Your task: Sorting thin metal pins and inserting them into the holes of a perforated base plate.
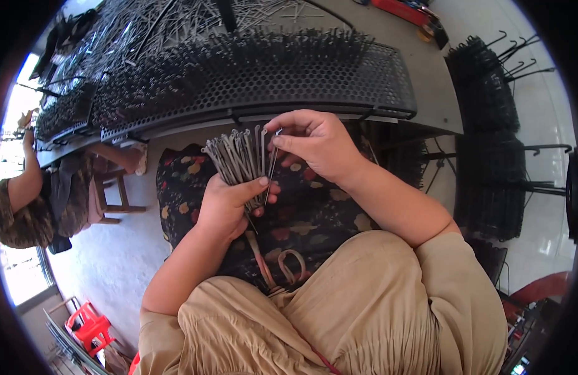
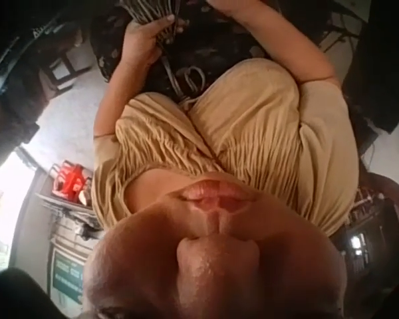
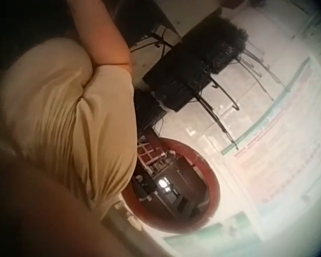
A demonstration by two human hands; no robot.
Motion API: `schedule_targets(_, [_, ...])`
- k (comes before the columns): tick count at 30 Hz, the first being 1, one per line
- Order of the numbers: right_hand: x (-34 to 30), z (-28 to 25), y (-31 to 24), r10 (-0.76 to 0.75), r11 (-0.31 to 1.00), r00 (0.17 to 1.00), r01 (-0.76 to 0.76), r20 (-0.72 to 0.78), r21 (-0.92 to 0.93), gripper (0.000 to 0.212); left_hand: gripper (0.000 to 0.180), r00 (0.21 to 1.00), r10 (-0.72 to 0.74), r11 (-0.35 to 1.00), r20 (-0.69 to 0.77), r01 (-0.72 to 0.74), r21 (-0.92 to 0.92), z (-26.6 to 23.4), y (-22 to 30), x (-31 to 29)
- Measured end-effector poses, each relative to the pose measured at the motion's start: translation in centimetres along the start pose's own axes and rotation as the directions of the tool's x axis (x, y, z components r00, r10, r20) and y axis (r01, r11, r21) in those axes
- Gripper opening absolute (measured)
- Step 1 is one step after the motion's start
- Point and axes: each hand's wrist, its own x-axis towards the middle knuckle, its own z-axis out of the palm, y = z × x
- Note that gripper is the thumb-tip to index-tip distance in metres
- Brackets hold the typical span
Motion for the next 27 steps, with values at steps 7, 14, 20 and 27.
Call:
schedule_targets(7, [1.0, -5.5, -4.7, -0.413, 0.908, 0.849, 0.412, -0.33, -0.076, 0.012, 0.012, 0.999, -0.044, 0.998, -0.002, 0.044, 0.037, 0.1, -0.1, 0.9])
schedule_targets(14, [4.6, -7.5, -6.4, -0.752, 0.633, 0.633, 0.616, -0.184, -0.469, 0.01, 0.009, 0.996, -0.08, 0.995, 0.034, 0.077, 0.068, 0.2, -0.3, 2.1])
schedule_targets(20, [6.8, -5.7, -6.5, -0.725, 0.653, 0.686, 0.653, -0.067, -0.384, 0.01, 0.008, 0.992, -0.115, 0.991, 0.054, 0.111, 0.07, -0.3, -0.4, 2.0])
schedule_targets(27, [8.6, -5.2, -5.8, -0.819, 0.419, 0.555, 0.751, 0.145, -0.511, 0.008, 0.008, 0.989, -0.146, 0.988, 0.038, 0.143, 0.061, -0.4, -0.4, 2.0])
